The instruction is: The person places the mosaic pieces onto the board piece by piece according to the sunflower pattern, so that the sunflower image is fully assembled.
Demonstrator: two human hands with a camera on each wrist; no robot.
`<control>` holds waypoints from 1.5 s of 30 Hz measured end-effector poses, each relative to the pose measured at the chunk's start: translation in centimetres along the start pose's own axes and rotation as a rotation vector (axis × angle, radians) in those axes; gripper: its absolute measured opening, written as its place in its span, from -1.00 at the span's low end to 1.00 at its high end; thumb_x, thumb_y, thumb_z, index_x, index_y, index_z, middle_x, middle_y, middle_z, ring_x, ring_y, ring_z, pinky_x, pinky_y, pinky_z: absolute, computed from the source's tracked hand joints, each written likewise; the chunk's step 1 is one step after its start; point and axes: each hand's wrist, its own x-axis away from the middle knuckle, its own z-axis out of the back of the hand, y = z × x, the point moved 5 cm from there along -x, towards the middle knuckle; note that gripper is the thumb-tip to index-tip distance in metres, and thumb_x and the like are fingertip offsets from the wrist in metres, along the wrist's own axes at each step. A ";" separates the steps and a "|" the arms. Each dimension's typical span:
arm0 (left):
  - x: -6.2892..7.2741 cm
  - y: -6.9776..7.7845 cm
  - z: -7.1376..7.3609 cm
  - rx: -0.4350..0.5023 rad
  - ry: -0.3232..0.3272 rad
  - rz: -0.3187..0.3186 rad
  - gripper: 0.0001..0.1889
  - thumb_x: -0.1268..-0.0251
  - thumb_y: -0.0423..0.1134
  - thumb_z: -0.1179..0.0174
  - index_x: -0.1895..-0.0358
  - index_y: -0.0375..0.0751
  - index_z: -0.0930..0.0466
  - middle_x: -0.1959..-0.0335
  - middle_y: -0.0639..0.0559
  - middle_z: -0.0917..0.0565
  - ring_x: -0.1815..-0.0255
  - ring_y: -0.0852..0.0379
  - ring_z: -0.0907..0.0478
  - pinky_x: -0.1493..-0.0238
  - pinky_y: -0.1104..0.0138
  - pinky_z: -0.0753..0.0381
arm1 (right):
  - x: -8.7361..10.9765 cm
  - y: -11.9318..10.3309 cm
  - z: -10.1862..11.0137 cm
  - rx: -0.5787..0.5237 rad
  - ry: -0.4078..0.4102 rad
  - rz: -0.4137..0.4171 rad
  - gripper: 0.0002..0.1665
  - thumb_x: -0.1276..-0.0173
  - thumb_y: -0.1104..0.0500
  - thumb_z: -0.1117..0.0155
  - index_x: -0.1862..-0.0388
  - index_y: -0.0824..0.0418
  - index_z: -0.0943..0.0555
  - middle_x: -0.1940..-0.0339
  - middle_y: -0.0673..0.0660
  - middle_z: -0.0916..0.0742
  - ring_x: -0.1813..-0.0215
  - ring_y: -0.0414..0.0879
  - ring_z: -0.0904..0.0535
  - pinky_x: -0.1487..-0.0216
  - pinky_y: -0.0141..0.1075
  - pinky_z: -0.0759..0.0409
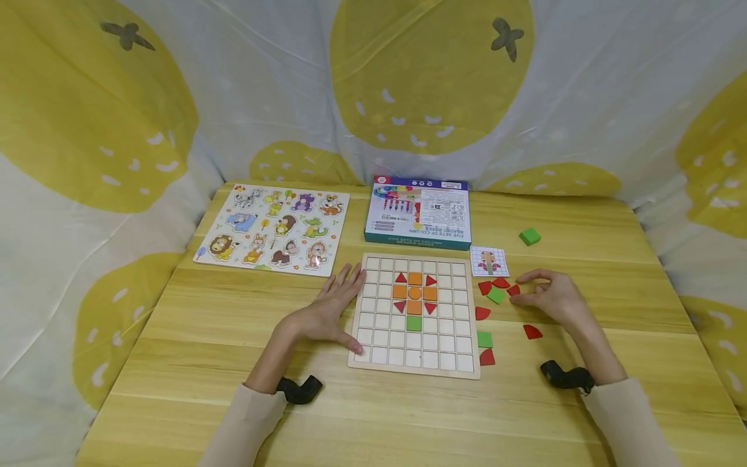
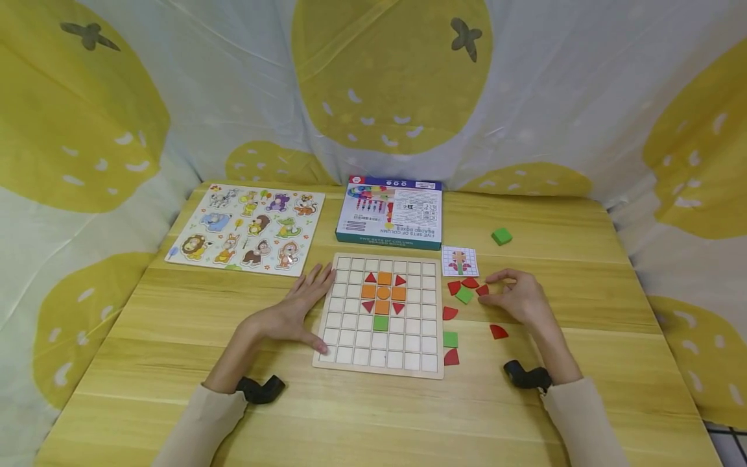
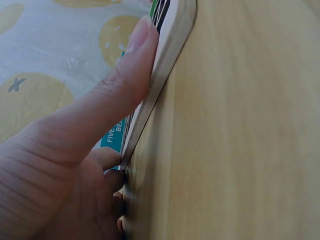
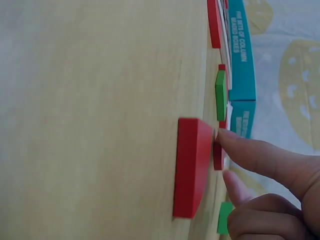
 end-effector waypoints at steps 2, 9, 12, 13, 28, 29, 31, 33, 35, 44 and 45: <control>0.0 0.0 0.0 0.001 0.000 0.001 0.54 0.17 0.17 -0.67 -0.70 -0.25 0.36 -0.74 -0.15 0.43 -0.74 -0.19 0.59 -0.70 -0.16 0.50 | 0.0 0.2 0.2 0.007 0.006 -0.006 -0.32 -0.27 -0.07 -0.56 -0.21 0.30 -0.60 0.67 -0.09 -0.39 0.59 -0.21 -0.27 0.55 -0.30 -0.24; 0.0 0.0 0.0 0.002 0.000 -0.002 0.53 0.17 0.17 -0.67 -0.70 -0.25 0.35 -0.74 -0.15 0.43 -0.74 -0.19 0.59 -0.70 -0.16 0.50 | 0.1 0.3 0.2 -0.012 -0.029 0.032 -0.45 -0.29 0.02 -0.55 -0.15 0.32 -0.70 0.66 -0.08 -0.35 0.58 -0.20 -0.23 0.58 -0.33 -0.18; 0.0 0.0 0.0 0.003 0.000 -0.001 0.54 0.17 0.17 -0.67 -0.70 -0.24 0.35 -0.74 -0.15 0.43 -0.74 -0.19 0.59 -0.70 -0.17 0.50 | 0.0 0.0 -0.1 -0.001 -0.050 0.033 -0.41 -0.27 -0.04 -0.56 -0.15 0.29 -0.71 0.68 -0.07 -0.35 0.59 -0.18 -0.23 0.57 -0.31 -0.17; 0.0 0.0 0.0 0.004 -0.001 0.000 0.54 0.17 0.16 -0.67 -0.70 -0.24 0.35 -0.74 -0.15 0.43 -0.74 -0.19 0.59 -0.70 -0.17 0.50 | 0.0 -0.1 -0.2 0.002 -0.054 0.032 -0.40 -0.26 -0.06 -0.57 -0.15 0.29 -0.71 0.68 -0.07 -0.35 0.59 -0.17 -0.24 0.57 -0.31 -0.18; -0.1 -0.1 -0.1 0.003 -0.003 0.003 0.55 0.18 0.18 -0.67 -0.70 -0.22 0.37 -0.74 -0.14 0.44 -0.74 -0.17 0.60 -0.71 -0.16 0.50 | 0.2 -0.3 -0.4 0.032 -0.049 0.056 -0.42 -0.24 -0.03 -0.58 -0.05 0.33 -0.66 0.69 -0.06 -0.37 0.63 -0.18 -0.25 0.59 -0.32 -0.22; -0.1 -0.2 -0.1 0.003 -0.002 0.003 0.55 0.19 0.18 -0.67 -0.70 -0.21 0.37 -0.74 -0.13 0.44 -0.74 -0.17 0.60 -0.71 -0.16 0.50 | 0.2 -0.4 -0.4 0.036 -0.046 0.066 -0.43 -0.24 -0.03 -0.58 -0.04 0.34 -0.66 0.69 -0.06 -0.36 0.63 -0.18 -0.24 0.60 -0.32 -0.20; -0.1 -0.2 -0.1 0.002 -0.002 0.004 0.55 0.19 0.19 -0.66 -0.70 -0.20 0.37 -0.74 -0.12 0.44 -0.74 -0.16 0.60 -0.71 -0.15 0.50 | 0.2 -0.5 -0.4 0.045 -0.041 0.092 -0.47 -0.26 0.00 -0.57 -0.03 0.35 -0.68 0.69 -0.06 -0.34 0.63 -0.18 -0.22 0.61 -0.33 -0.17; -0.1 -0.3 -0.1 0.001 -0.003 0.007 0.55 0.19 0.20 -0.66 -0.70 -0.20 0.37 -0.74 -0.12 0.44 -0.74 -0.16 0.61 -0.71 -0.15 0.50 | 0.3 -0.8 -0.4 0.062 -0.035 0.123 -0.51 -0.27 0.03 -0.56 -0.02 0.35 -0.70 0.69 -0.06 -0.32 0.63 -0.19 -0.20 0.61 -0.34 -0.14; -0.2 -0.3 -0.1 0.000 -0.003 0.009 0.55 0.18 0.20 -0.66 -0.70 -0.20 0.37 -0.74 -0.12 0.44 -0.74 -0.15 0.61 -0.71 -0.14 0.50 | 0.3 -1.0 -0.4 0.082 -0.030 0.155 -0.54 -0.29 0.07 -0.54 -0.02 0.37 -0.72 0.69 -0.06 -0.31 0.62 -0.18 -0.19 0.61 -0.34 -0.12; -0.2 -0.3 -0.2 0.002 -0.005 0.009 0.54 0.18 0.19 -0.66 -0.70 -0.21 0.37 -0.74 -0.12 0.43 -0.74 -0.16 0.60 -0.71 -0.14 0.50 | 1.4 -3.5 -2.1 0.059 -0.079 0.209 -0.54 -0.29 0.05 -0.54 -0.04 0.32 -0.74 0.69 -0.05 -0.27 0.64 -0.20 -0.14 0.62 -0.39 -0.07; -0.2 -0.3 -0.2 0.002 -0.004 0.009 0.55 0.18 0.19 -0.66 -0.70 -0.21 0.36 -0.74 -0.13 0.43 -0.74 -0.16 0.60 -0.71 -0.15 0.50 | 1.6 -4.1 -2.6 0.045 -0.097 0.230 -0.55 -0.28 0.05 -0.55 -0.03 0.30 -0.75 0.68 -0.05 -0.26 0.63 -0.20 -0.13 0.62 -0.38 -0.06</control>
